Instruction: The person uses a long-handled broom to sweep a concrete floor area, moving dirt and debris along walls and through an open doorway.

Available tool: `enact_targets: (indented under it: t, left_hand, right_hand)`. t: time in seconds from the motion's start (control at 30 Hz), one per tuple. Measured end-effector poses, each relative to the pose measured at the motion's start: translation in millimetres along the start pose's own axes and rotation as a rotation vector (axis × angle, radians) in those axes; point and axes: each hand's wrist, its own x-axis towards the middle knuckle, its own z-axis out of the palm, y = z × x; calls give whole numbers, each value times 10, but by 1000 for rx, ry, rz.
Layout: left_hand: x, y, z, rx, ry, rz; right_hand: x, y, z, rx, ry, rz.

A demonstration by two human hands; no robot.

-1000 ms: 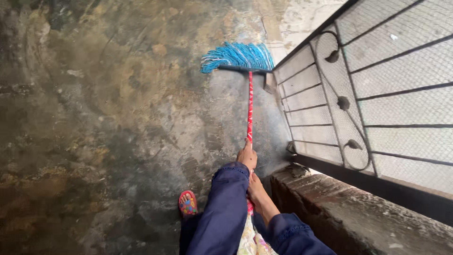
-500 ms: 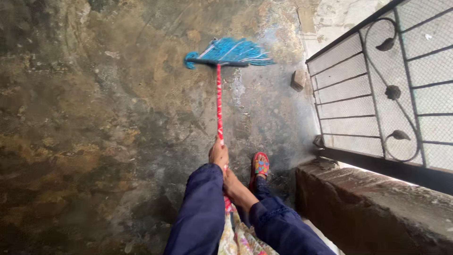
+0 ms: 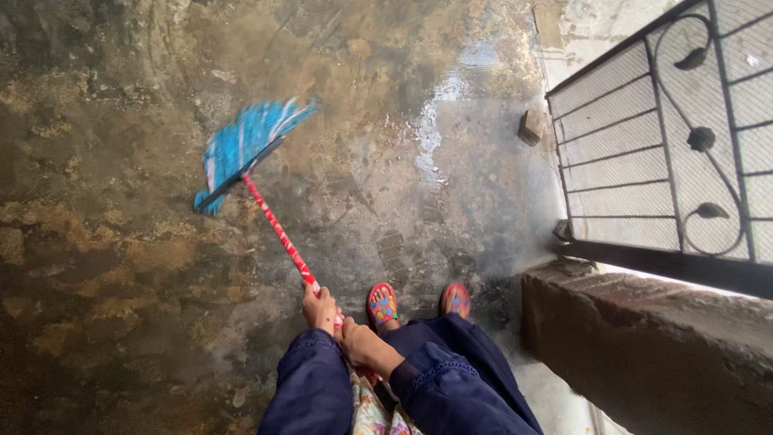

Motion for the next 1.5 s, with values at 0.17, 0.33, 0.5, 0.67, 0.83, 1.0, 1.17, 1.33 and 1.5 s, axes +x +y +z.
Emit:
enact_targets:
  t: [0.17, 0.33, 0.5, 0.67, 0.83, 1.0, 1.17, 1.33, 1.5]
  left_hand:
    - [-569, -336, 545, 37, 99, 92]
    - [-1413, -249, 1442, 159, -38, 26]
    - [-2189, -313, 2197, 210, -214, 22]
    - [-2708, -437, 2908, 200, -312, 125]
    - [-2964, -366, 3504, 254, -437, 185]
    - [-3011, -509, 3774, 536, -498, 292]
    - [-3108, -1034, 3841, 729, -483, 510]
    - [-3347, -1628, 3515, 804, -608, 505]
    - [-3083, -1910, 2673, 738, -556, 589]
  right_hand:
    - [-793, 305, -133, 173, -81, 260]
    - [-1922, 824, -418, 366, 174, 489]
    - [-2874, 963, -849, 571, 350, 684]
    - [-3578, 1159, -1265, 1003, 277, 974]
    - [-3879, 1665, -1175, 1310, 389, 1012]
    - [-3971, 1952, -812, 1524, 471, 977]
    - [-4194, 1686, -438, 1667, 599, 952]
    - [-4382, 1207, 20, 1796, 593, 1111]
    - [-4032, 743, 763, 1814, 503, 1057]
